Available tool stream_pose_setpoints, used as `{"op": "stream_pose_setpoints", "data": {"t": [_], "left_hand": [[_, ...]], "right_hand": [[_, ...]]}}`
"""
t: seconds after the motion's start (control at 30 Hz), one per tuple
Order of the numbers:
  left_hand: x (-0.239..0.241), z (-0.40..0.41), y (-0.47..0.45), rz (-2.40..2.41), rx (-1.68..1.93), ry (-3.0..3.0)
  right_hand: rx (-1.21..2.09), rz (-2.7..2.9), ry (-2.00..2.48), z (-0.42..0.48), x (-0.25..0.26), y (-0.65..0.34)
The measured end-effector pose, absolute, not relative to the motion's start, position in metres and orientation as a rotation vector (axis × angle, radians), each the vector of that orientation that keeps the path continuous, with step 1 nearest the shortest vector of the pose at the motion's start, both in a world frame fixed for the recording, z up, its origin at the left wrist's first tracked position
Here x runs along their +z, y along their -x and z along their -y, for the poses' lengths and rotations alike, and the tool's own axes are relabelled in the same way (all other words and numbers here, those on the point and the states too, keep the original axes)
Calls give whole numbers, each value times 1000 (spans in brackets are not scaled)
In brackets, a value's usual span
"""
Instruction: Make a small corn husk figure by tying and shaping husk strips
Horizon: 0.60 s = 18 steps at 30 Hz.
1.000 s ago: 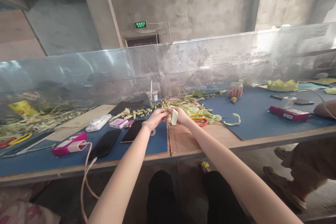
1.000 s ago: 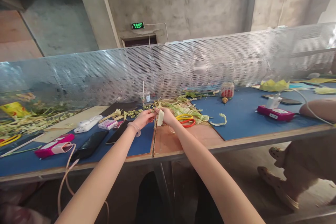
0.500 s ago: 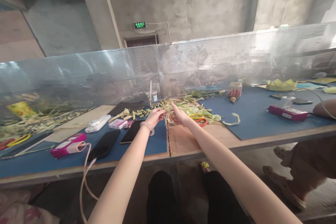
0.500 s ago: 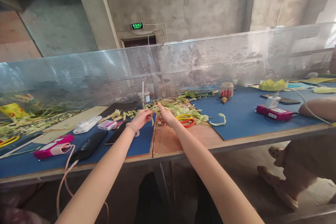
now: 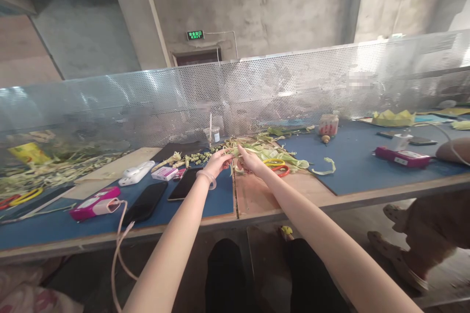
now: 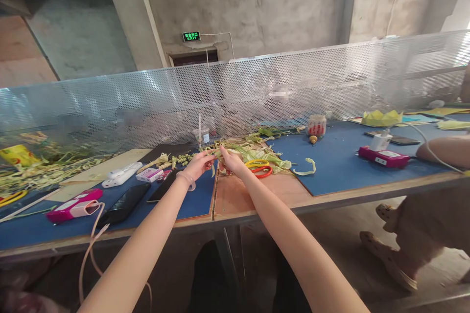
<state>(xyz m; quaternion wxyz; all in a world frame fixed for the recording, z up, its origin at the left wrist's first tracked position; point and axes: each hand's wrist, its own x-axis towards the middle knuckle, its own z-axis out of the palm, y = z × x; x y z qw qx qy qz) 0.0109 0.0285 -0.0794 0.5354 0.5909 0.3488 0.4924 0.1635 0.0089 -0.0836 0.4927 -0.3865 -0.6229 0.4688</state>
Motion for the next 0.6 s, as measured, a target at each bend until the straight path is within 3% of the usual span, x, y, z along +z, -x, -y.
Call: {"op": "stream_pose_setpoints", "data": {"t": [0.6], "left_hand": [[-88,-40,-10,-914,1252,-1604]], "right_hand": [[1130,1547,1021,-13,-87,-163]]}}
